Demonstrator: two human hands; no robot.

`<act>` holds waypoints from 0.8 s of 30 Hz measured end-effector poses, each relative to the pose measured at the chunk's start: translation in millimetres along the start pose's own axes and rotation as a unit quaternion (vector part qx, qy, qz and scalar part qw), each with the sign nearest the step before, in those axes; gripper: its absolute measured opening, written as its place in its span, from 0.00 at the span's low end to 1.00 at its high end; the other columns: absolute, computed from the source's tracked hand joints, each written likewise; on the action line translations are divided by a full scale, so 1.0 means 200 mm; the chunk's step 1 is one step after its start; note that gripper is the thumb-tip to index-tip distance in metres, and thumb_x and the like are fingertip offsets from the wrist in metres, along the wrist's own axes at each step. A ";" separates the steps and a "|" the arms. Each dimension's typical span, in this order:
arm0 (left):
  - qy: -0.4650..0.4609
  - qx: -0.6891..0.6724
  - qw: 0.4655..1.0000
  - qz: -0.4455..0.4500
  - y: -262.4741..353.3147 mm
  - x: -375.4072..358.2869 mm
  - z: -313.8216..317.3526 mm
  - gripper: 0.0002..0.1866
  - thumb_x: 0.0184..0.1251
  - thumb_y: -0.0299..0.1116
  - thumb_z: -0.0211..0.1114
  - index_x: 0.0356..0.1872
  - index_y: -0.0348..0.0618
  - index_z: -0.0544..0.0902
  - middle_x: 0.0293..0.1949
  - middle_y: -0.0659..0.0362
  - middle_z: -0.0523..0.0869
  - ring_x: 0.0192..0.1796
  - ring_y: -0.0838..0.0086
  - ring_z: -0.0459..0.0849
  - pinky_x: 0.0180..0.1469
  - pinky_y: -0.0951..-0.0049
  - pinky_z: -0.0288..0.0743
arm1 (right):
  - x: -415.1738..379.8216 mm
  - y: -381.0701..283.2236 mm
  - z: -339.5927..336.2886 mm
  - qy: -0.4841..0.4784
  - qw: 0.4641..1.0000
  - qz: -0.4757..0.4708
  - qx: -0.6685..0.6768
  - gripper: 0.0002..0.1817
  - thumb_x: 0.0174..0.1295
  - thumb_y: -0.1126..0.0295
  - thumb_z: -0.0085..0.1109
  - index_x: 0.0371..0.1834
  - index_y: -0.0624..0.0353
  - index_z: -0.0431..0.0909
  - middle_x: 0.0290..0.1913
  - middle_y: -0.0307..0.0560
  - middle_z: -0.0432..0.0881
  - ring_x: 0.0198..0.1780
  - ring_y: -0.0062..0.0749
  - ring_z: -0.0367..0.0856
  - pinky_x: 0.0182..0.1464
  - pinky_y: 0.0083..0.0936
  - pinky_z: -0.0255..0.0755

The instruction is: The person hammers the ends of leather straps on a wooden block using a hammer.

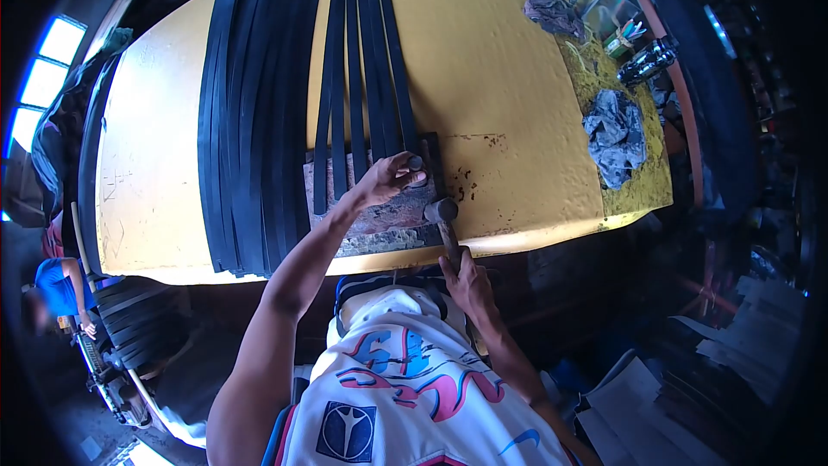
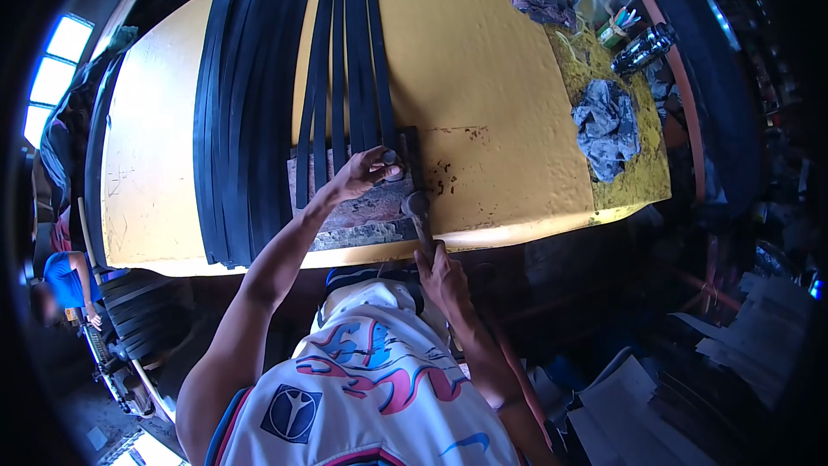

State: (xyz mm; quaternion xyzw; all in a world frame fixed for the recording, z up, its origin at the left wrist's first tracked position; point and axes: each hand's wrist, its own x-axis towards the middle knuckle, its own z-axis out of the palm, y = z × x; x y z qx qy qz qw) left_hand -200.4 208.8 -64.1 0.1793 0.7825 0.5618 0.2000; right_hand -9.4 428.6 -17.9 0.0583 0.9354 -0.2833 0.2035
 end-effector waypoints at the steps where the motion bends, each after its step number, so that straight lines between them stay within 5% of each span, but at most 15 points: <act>1: -0.002 -0.006 1.000 -0.001 -0.01 0.00 0.00 0.17 0.69 0.42 0.67 0.47 0.39 0.79 0.42 0.58 0.87 0.49 0.73 0.85 0.54 0.68 0.78 | 0.00 0.00 -0.01 -0.006 1.000 0.006 0.006 0.26 0.70 0.46 0.48 0.47 0.64 0.67 0.29 0.69 0.82 0.34 0.67 0.83 0.34 0.53 0.79; 5: 0.007 0.016 1.000 -0.008 0.02 -0.03 0.01 0.17 0.69 0.41 0.67 0.51 0.40 0.80 0.47 0.58 0.88 0.53 0.71 0.84 0.57 0.66 0.78 | -0.01 0.02 0.01 0.008 1.000 0.005 0.016 0.23 0.71 0.49 0.50 0.44 0.61 0.68 0.28 0.68 0.78 0.31 0.67 0.81 0.30 0.53 0.77; 8: 0.016 0.013 1.000 0.002 0.06 -0.07 0.03 0.18 0.67 0.39 0.68 0.53 0.42 0.80 0.48 0.57 0.88 0.54 0.71 0.85 0.56 0.67 0.78 | 0.00 0.10 0.07 0.027 0.996 -0.082 -0.021 0.24 0.70 0.48 0.50 0.47 0.63 0.69 0.30 0.72 0.79 0.35 0.68 0.82 0.33 0.51 0.78; 12: 0.021 0.092 0.995 0.022 0.11 -0.13 0.04 0.19 0.65 0.37 0.70 0.54 0.43 0.81 0.47 0.56 0.89 0.51 0.70 0.87 0.53 0.69 0.80 | -0.01 -0.01 -0.04 0.009 0.999 -0.031 0.012 0.25 0.71 0.46 0.49 0.44 0.63 0.68 0.30 0.70 0.81 0.35 0.68 0.82 0.37 0.52 0.78; 14: 0.062 0.100 0.989 0.094 0.10 -0.14 0.06 0.21 0.63 0.44 0.70 0.54 0.47 0.80 0.42 0.53 0.89 0.42 0.58 0.89 0.42 0.64 0.82 | -0.01 -0.09 -0.13 -0.003 0.999 0.009 0.043 0.25 0.70 0.46 0.49 0.44 0.62 0.68 0.30 0.70 0.81 0.35 0.68 0.82 0.36 0.52 0.77; 18: 0.045 0.144 0.986 0.069 0.08 -0.16 0.05 0.22 0.63 0.45 0.70 0.55 0.49 0.80 0.43 0.53 0.89 0.43 0.55 0.88 0.43 0.62 0.82 | -0.04 -0.34 -0.45 0.067 0.992 -0.057 0.089 0.25 0.70 0.49 0.52 0.51 0.63 0.72 0.31 0.69 0.82 0.36 0.67 0.82 0.37 0.49 0.79; 20: 0.065 0.148 0.983 0.083 0.08 -0.15 0.05 0.22 0.63 0.46 0.69 0.56 0.50 0.80 0.45 0.52 0.88 0.43 0.54 0.88 0.43 0.61 0.83 | -0.11 -0.52 -0.67 0.110 0.978 -0.095 0.152 0.22 0.68 0.53 0.58 0.54 0.60 0.74 0.33 0.64 0.84 0.37 0.59 0.86 0.40 0.45 0.81; 23: 0.077 0.128 0.984 0.093 0.08 -0.16 0.06 0.23 0.63 0.47 0.69 0.56 0.50 0.80 0.46 0.51 0.88 0.42 0.53 0.88 0.43 0.60 0.82 | -0.21 -0.59 -0.86 0.249 0.908 -0.321 0.103 0.14 0.69 0.67 0.53 0.50 0.66 0.66 0.22 0.41 0.74 0.22 0.24 0.73 0.26 0.22 0.69; 24: 0.066 0.136 0.985 0.078 0.09 -0.16 0.06 0.23 0.63 0.47 0.68 0.56 0.50 0.80 0.46 0.51 0.88 0.42 0.52 0.88 0.43 0.60 0.82 | -0.21 -0.62 -0.88 0.248 0.890 -0.347 0.164 0.14 0.69 0.68 0.52 0.51 0.66 0.65 0.22 0.41 0.72 0.22 0.24 0.72 0.26 0.22 0.69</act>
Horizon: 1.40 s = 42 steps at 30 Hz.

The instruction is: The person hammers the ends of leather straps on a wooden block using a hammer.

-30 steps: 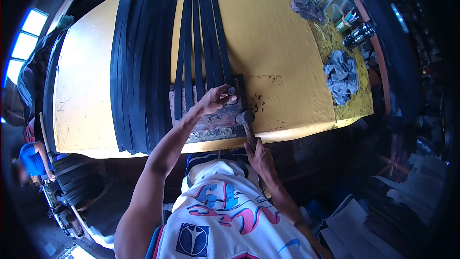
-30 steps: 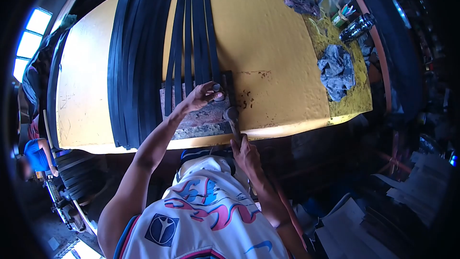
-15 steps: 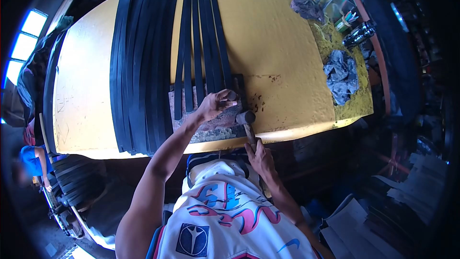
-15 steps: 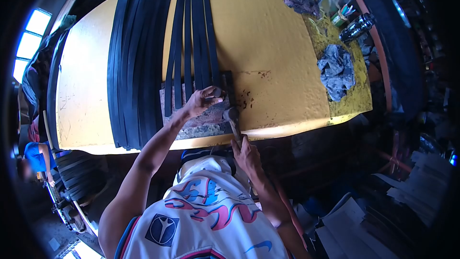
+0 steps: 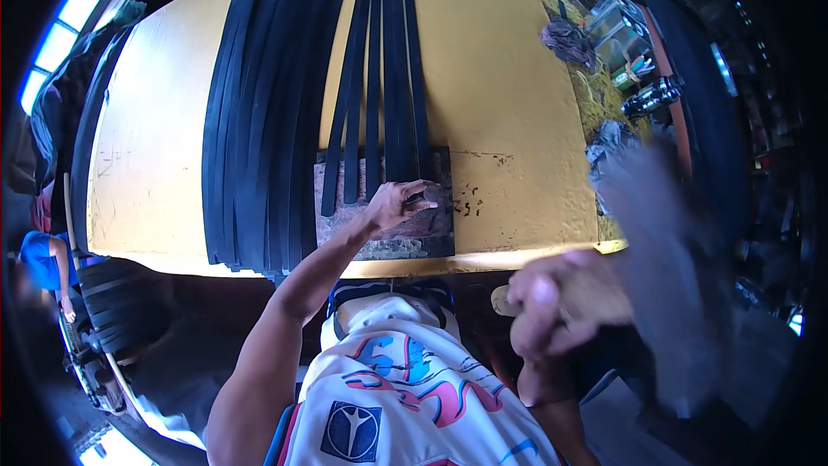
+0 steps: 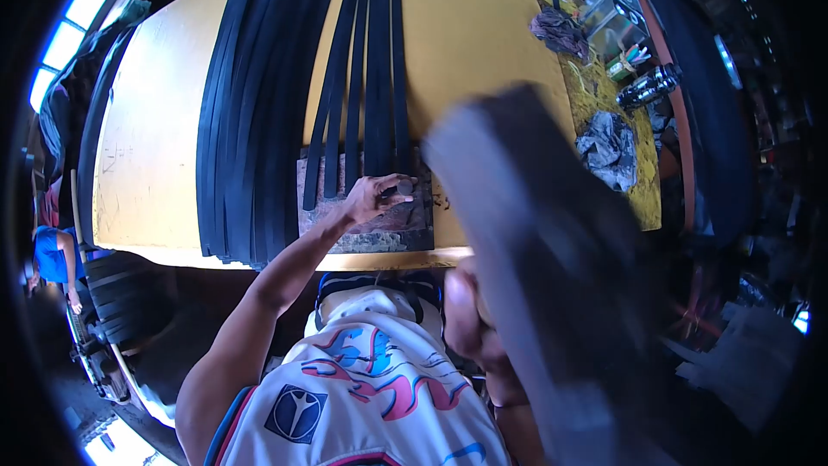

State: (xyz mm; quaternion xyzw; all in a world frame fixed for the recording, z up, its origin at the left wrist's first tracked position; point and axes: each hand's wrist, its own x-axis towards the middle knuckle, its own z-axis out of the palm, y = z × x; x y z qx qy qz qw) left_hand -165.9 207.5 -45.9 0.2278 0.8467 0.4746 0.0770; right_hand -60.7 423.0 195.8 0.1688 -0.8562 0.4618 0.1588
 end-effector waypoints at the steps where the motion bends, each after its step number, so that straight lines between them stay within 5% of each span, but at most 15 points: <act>1: -0.012 0.008 1.000 -0.013 0.01 0.00 -0.01 0.23 0.64 0.48 0.68 0.57 0.50 0.79 0.47 0.50 0.87 0.42 0.52 0.87 0.43 0.59 0.82 | 0.03 -0.03 0.00 0.019 0.998 -0.016 0.063 0.15 0.69 0.70 0.50 0.53 0.66 0.63 0.22 0.40 0.71 0.21 0.23 0.70 0.26 0.21 0.68; 3: -0.002 0.009 1.000 -0.001 0.00 -0.02 -0.01 0.23 0.63 0.45 0.69 0.56 0.50 0.80 0.46 0.50 0.87 0.42 0.52 0.88 0.42 0.60 0.82 | -0.01 -0.01 0.10 -0.012 1.000 0.014 0.005 0.13 0.69 0.66 0.52 0.49 0.64 0.67 0.22 0.46 0.72 0.22 0.32 0.74 0.28 0.28 0.70; 5: -0.002 0.025 1.000 0.012 -0.04 -0.01 0.00 0.22 0.61 0.39 0.70 0.56 0.49 0.80 0.49 0.49 0.86 0.46 0.53 0.87 0.45 0.59 0.81 | -0.18 0.30 0.36 -0.146 0.963 0.182 -0.137 0.15 0.70 0.59 0.52 0.45 0.63 0.71 0.25 0.57 0.75 0.27 0.51 0.78 0.32 0.41 0.73; 6: -0.007 0.020 1.000 0.006 -0.07 -0.05 0.04 0.22 0.61 0.39 0.70 0.56 0.49 0.80 0.49 0.49 0.86 0.46 0.53 0.87 0.45 0.59 0.81 | -0.30 0.44 0.47 -0.234 0.898 0.328 -0.177 0.18 0.70 0.56 0.53 0.43 0.62 0.72 0.28 0.63 0.77 0.31 0.61 0.80 0.36 0.48 0.74; 8: 0.058 0.067 0.991 0.104 -0.12 -0.04 0.06 0.22 0.60 0.36 0.69 0.55 0.46 0.80 0.52 0.50 0.85 0.49 0.53 0.86 0.48 0.59 0.81 | -0.39 0.46 0.44 -0.212 0.912 0.307 -0.169 0.18 0.70 0.55 0.53 0.44 0.62 0.72 0.32 0.66 0.79 0.36 0.64 0.80 0.37 0.51 0.75; 9: 0.019 0.026 0.997 0.066 -0.11 -0.02 0.04 0.21 0.59 0.34 0.69 0.54 0.43 0.81 0.54 0.50 0.84 0.51 0.53 0.85 0.49 0.61 0.81 | -0.37 0.48 0.47 -0.181 0.929 0.286 -0.149 0.19 0.70 0.54 0.53 0.46 0.62 0.72 0.35 0.68 0.81 0.40 0.67 0.81 0.39 0.54 0.75; 12: -0.004 -0.011 1.000 -0.001 -0.03 -0.02 0.05 0.20 0.61 0.35 0.70 0.54 0.43 0.81 0.51 0.52 0.86 0.48 0.60 0.87 0.48 0.66 0.82 | -0.44 0.51 0.38 -0.096 0.963 0.208 -0.142 0.23 0.68 0.48 0.55 0.42 0.62 0.72 0.34 0.68 0.79 0.39 0.66 0.80 0.36 0.52 0.73; 15: -0.122 -0.281 0.935 -0.179 0.12 -0.09 0.10 0.20 0.67 0.43 0.68 0.51 0.36 0.81 0.40 0.52 0.89 0.41 0.70 0.88 0.43 0.69 0.81 | -0.49 0.66 0.28 -0.140 0.898 0.387 -0.156 0.29 0.67 0.47 0.55 0.44 0.69 0.72 0.30 0.67 0.80 0.34 0.64 0.82 0.33 0.46 0.72; 19: -0.135 -0.222 0.962 -0.081 0.19 -0.11 0.33 0.23 0.66 0.44 0.69 0.52 0.36 0.81 0.40 0.50 0.89 0.42 0.69 0.88 0.44 0.68 0.81 | -0.46 0.98 0.12 -0.093 0.888 0.386 -0.231 0.25 0.68 0.50 0.54 0.55 0.62 0.71 0.30 0.64 0.82 0.35 0.63 0.83 0.34 0.49 0.74; 22: -0.084 -0.187 0.965 -0.165 0.29 0.01 0.51 0.24 0.64 0.45 0.70 0.52 0.35 0.80 0.39 0.48 0.88 0.42 0.65 0.88 0.44 0.66 0.80 | -0.42 1.25 -0.01 -0.088 0.864 0.369 -0.332 0.26 0.66 0.53 0.58 0.61 0.54 0.67 0.33 0.64 0.83 0.36 0.64 0.82 0.34 0.55 0.73; 24: -0.082 -0.146 0.976 -0.136 0.28 0.15 0.64 0.23 0.63 0.44 0.70 0.50 0.35 0.80 0.38 0.47 0.88 0.41 0.62 0.88 0.44 0.64 0.79 | -0.40 1.42 -0.06 -0.050 0.857 0.316 -0.404 0.24 0.65 0.56 0.59 0.61 0.49 0.65 0.30 0.60 0.82 0.34 0.60 0.83 0.33 0.54 0.74; 28: 0.017 -0.050 0.996 -0.076 0.26 0.34 0.88 0.19 0.63 0.42 0.68 0.39 0.35 0.75 0.37 0.45 0.84 0.40 0.50 0.84 0.44 0.54 0.75 | -0.35 1.59 -0.08 -0.040 0.838 0.366 -0.403 0.30 0.61 0.56 0.64 0.63 0.50 0.64 0.40 0.60 0.83 0.42 0.60 0.83 0.40 0.53 0.75; 34: -0.009 0.054 0.991 -0.119 0.30 0.43 0.95 0.22 0.64 0.44 0.66 0.45 0.35 0.73 0.40 0.42 0.82 0.47 0.48 0.81 0.46 0.54 0.76 | -0.34 1.60 -0.01 0.060 0.845 0.287 -0.446 0.29 0.59 0.58 0.66 0.61 0.51 0.67 0.46 0.57 0.81 0.52 0.51 0.78 0.51 0.47 0.72; 38: 0.011 0.096 0.991 -0.089 0.25 0.37 0.90 0.21 0.62 0.41 0.65 0.47 0.34 0.74 0.44 0.41 0.82 0.48 0.49 0.81 0.48 0.52 0.76 | -0.17 1.49 0.25 0.113 0.943 0.176 -0.257 0.16 0.58 0.67 0.66 0.47 0.61 0.77 0.44 0.58 0.81 0.49 0.52 0.79 0.53 0.42 0.72; 42: -0.062 0.123 0.990 -0.003 0.23 0.20 0.64 0.17 0.53 0.33 0.64 0.45 0.38 0.81 0.44 0.44 0.84 0.48 0.50 0.82 0.50 0.50 0.75 | 0.08 1.21 0.65 0.015 0.982 0.158 -0.100 0.14 0.57 0.68 0.66 0.44 0.63 0.79 0.40 0.58 0.82 0.43 0.51 0.83 0.46 0.39 0.77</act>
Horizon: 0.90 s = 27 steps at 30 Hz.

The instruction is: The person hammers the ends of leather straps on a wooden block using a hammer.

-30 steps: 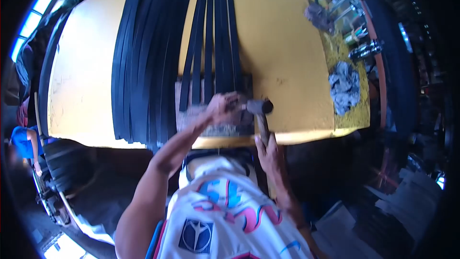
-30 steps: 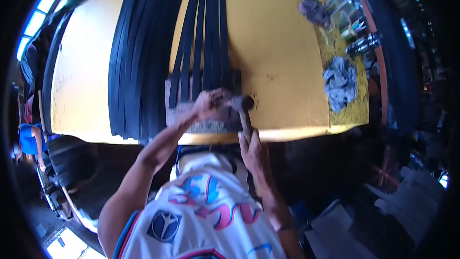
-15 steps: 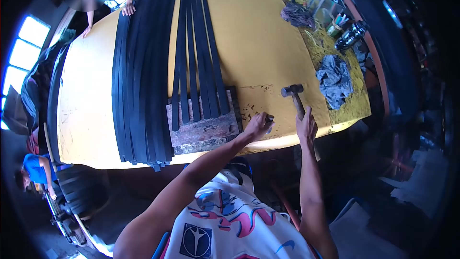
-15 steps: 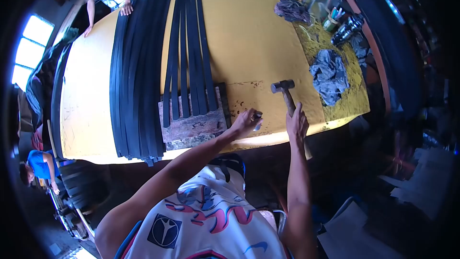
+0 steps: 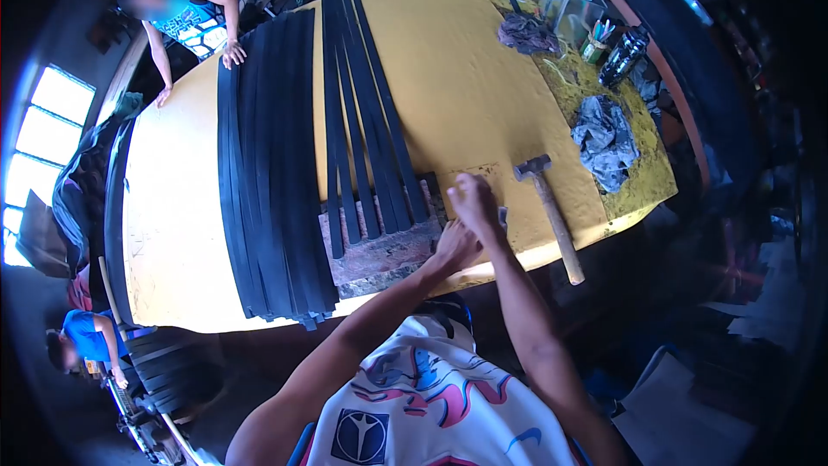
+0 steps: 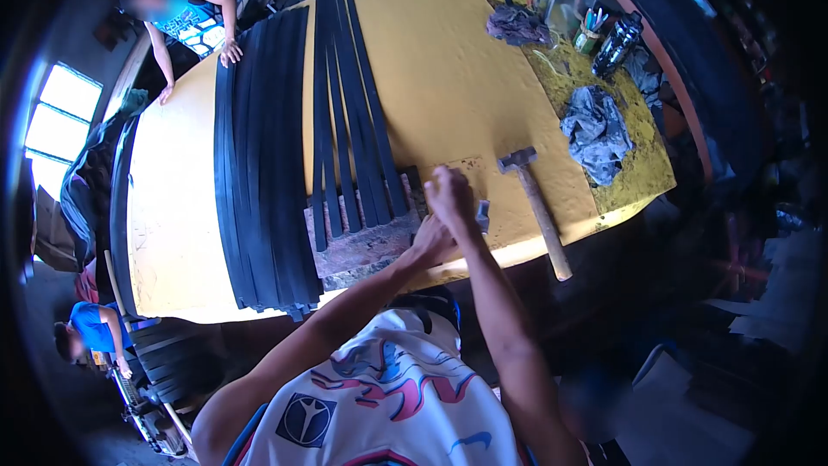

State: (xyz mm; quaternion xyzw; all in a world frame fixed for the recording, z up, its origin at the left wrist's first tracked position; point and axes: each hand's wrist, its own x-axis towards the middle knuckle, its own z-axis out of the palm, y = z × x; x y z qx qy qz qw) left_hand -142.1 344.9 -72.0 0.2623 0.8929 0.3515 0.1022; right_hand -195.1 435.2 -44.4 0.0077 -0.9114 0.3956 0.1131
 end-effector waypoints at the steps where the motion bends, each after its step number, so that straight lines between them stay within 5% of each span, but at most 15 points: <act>1: 0.026 0.004 0.999 0.019 -0.02 -0.10 -0.13 0.13 0.54 0.32 0.64 0.40 0.39 0.82 0.43 0.44 0.85 0.48 0.49 0.82 0.49 0.53 0.76 | 0.03 -0.05 0.11 -0.037 0.999 0.005 0.000 0.15 0.57 0.68 0.67 0.44 0.63 0.79 0.40 0.57 0.82 0.41 0.52 0.83 0.47 0.40 0.77; 2: 0.123 -0.076 0.989 -0.008 -0.07 -0.18 -0.23 0.10 0.54 0.30 0.65 0.36 0.39 0.83 0.42 0.45 0.85 0.47 0.49 0.82 0.48 0.54 0.76 | 0.06 -0.11 0.20 -0.074 0.996 0.034 -0.024 0.18 0.56 0.66 0.67 0.48 0.61 0.78 0.42 0.58 0.82 0.44 0.53 0.82 0.48 0.42 0.77; 3: 0.181 -0.046 0.982 0.021 -0.15 -0.26 -0.36 0.09 0.55 0.28 0.66 0.37 0.39 0.83 0.40 0.48 0.84 0.47 0.51 0.81 0.49 0.55 0.75 | 0.07 -0.13 0.32 -0.053 0.997 0.007 -0.056 0.20 0.56 0.66 0.67 0.50 0.61 0.76 0.43 0.58 0.82 0.45 0.54 0.82 0.49 0.44 0.77; 7: 0.383 0.131 0.905 -0.128 -0.66 -0.51 -0.72 0.18 0.61 0.34 0.66 0.51 0.39 0.77 0.50 0.42 0.79 0.53 0.48 0.78 0.58 0.53 0.71 | 0.14 -0.26 0.50 -0.056 0.990 -0.015 -0.131 0.26 0.55 0.63 0.67 0.55 0.62 0.74 0.48 0.61 0.81 0.50 0.57 0.80 0.53 0.47 0.76; 10: 0.341 0.121 0.901 -0.240 -0.96 -0.59 -0.81 0.25 0.65 0.41 0.64 0.58 0.38 0.73 0.54 0.41 0.78 0.57 0.46 0.76 0.61 0.51 0.70 | 0.23 -0.25 0.60 -0.066 0.980 0.005 -0.190 0.19 0.50 0.68 0.62 0.45 0.63 0.78 0.35 0.60 0.85 0.40 0.56 0.84 0.48 0.46 0.78; 14: 0.220 0.074 0.939 -0.253 -0.96 -0.56 -0.85 0.33 0.62 0.47 0.66 0.62 0.34 0.70 0.55 0.40 0.78 0.56 0.46 0.78 0.59 0.52 0.72 | 0.28 -0.40 0.54 -0.075 0.973 0.133 -0.171 0.14 0.53 0.64 0.58 0.36 0.64 0.81 0.36 0.62 0.85 0.41 0.58 0.85 0.49 0.45 0.79; 16: 0.307 0.060 0.919 -0.239 -1.02 -0.53 -0.80 0.31 0.61 0.47 0.66 0.59 0.33 0.72 0.53 0.41 0.79 0.55 0.46 0.78 0.58 0.52 0.73 | 0.31 -0.40 0.60 -0.069 0.971 0.178 -0.143 0.18 0.55 0.61 0.56 0.40 0.64 0.83 0.37 0.62 0.86 0.42 0.58 0.85 0.51 0.44 0.79; 18: 0.290 0.054 0.924 -0.244 -1.06 -0.47 -0.81 0.32 0.60 0.48 0.68 0.56 0.33 0.73 0.51 0.40 0.80 0.55 0.48 0.79 0.57 0.54 0.74 | 0.26 -0.36 0.69 -0.167 0.933 0.183 -0.260 0.22 0.57 0.57 0.56 0.44 0.65 0.83 0.43 0.65 0.84 0.50 0.58 0.83 0.56 0.48 0.75; 20: 0.173 -0.108 0.923 -0.325 -1.05 -0.38 -0.88 0.34 0.57 0.51 0.70 0.55 0.33 0.73 0.49 0.39 0.82 0.53 0.48 0.81 0.54 0.56 0.76 | 0.22 -0.48 0.70 -0.150 0.927 0.215 -0.268 0.28 0.57 0.52 0.58 0.50 0.68 0.80 0.56 0.68 0.77 0.65 0.58 0.70 0.66 0.56 0.63; 27: 0.240 -0.314 0.841 -0.368 -1.22 -0.15 -0.70 0.33 0.47 0.44 0.80 0.48 0.31 0.78 0.47 0.44 0.85 0.50 0.57 0.86 0.54 0.63 0.78 | 0.35 -0.51 0.70 -0.128 0.949 0.264 -0.116 0.29 0.55 0.55 0.60 0.49 0.73 0.78 0.54 0.74 0.78 0.58 0.61 0.78 0.61 0.46 0.72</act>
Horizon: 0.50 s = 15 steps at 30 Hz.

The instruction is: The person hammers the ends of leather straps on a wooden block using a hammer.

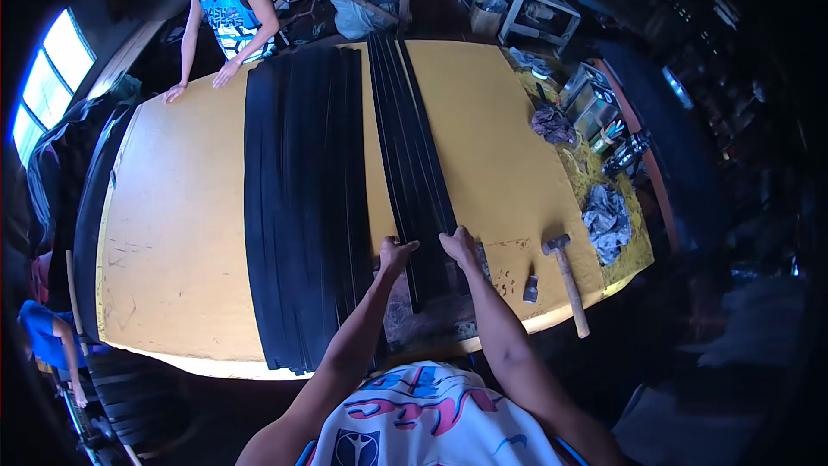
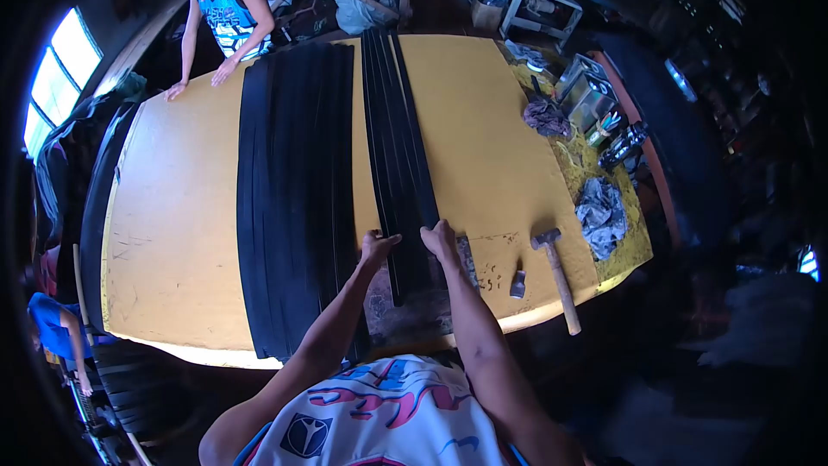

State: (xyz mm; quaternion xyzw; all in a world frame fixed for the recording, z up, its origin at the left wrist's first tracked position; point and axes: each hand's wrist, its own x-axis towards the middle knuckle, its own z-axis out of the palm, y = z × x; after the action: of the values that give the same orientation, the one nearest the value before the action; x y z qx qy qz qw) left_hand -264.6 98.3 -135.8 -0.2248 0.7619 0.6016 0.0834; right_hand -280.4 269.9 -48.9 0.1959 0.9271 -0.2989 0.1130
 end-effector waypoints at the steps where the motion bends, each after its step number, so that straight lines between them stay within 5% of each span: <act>1: 0.013 -0.010 1.000 -0.004 -0.05 0.06 0.03 0.33 0.46 0.44 0.80 0.48 0.30 0.79 0.46 0.45 0.86 0.50 0.58 0.86 0.54 0.65 0.78 | 0.01 -0.03 -0.03 -0.004 0.998 0.009 0.066 0.28 0.56 0.55 0.59 0.48 0.74 0.79 0.51 0.75 0.80 0.55 0.64 0.80 0.58 0.45 0.74; 3: -0.049 -0.102 0.993 -0.012 -0.11 0.11 0.05 0.27 0.50 0.40 0.79 0.45 0.31 0.80 0.41 0.48 0.87 0.45 0.61 0.87 0.49 0.64 0.81 | -0.05 -0.07 -0.08 -0.028 0.999 -0.001 0.031 0.29 0.55 0.53 0.60 0.46 0.74 0.80 0.46 0.75 0.82 0.53 0.62 0.82 0.56 0.44 0.76; 5: -0.153 -0.265 0.945 -0.115 0.07 0.05 -0.01 0.20 0.56 0.35 0.76 0.44 0.32 0.81 0.37 0.52 0.87 0.40 0.65 0.87 0.42 0.64 0.83 | -0.05 -0.05 -0.01 -0.077 0.993 -0.043 -0.074 0.29 0.54 0.53 0.61 0.47 0.72 0.81 0.46 0.74 0.82 0.52 0.60 0.83 0.56 0.44 0.77; 7: -0.154 -0.312 0.930 -0.119 0.10 0.04 0.02 0.15 0.62 0.31 0.71 0.45 0.33 0.81 0.37 0.54 0.86 0.37 0.67 0.86 0.38 0.64 0.84 | -0.04 -0.02 0.13 -0.019 0.984 -0.062 -0.163 0.29 0.55 0.52 0.61 0.49 0.68 0.81 0.48 0.70 0.82 0.54 0.60 0.82 0.58 0.46 0.76; 9: -0.140 -0.325 0.924 -0.143 0.08 0.06 0.02 0.15 0.65 0.32 0.69 0.47 0.33 0.80 0.37 0.53 0.86 0.36 0.66 0.86 0.39 0.63 0.84 | -0.03 -0.06 0.09 -0.107 0.990 -0.018 -0.088 0.33 0.54 0.50 0.60 0.53 0.71 0.78 0.55 0.72 0.79 0.58 0.59 0.79 0.62 0.43 0.73; 13: -0.164 -0.363 0.906 -0.142 0.09 0.05 0.00 0.15 0.67 0.32 0.67 0.49 0.33 0.79 0.39 0.51 0.86 0.37 0.65 0.87 0.40 0.61 0.84 | 0.00 -0.02 0.06 -0.071 0.989 0.042 0.121 0.31 0.53 0.54 0.56 0.50 0.73 0.77 0.50 0.72 0.81 0.55 0.59 0.81 0.55 0.43 0.74; 15: -0.171 -0.358 0.906 -0.146 0.10 0.05 0.01 0.11 0.72 0.33 0.61 0.47 0.34 0.79 0.38 0.52 0.86 0.38 0.65 0.86 0.45 0.60 0.84 | 0.01 0.00 0.01 -0.179 0.960 0.023 0.213 0.30 0.52 0.54 0.55 0.48 0.73 0.78 0.49 0.72 0.81 0.55 0.56 0.81 0.54 0.43 0.73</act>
State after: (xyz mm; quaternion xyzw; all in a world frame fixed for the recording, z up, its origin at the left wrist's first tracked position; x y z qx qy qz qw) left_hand -282.2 100.9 -122.6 -0.2418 0.4275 0.8445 0.2134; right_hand -281.4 268.9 -50.5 0.1797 0.8018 -0.5171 0.2398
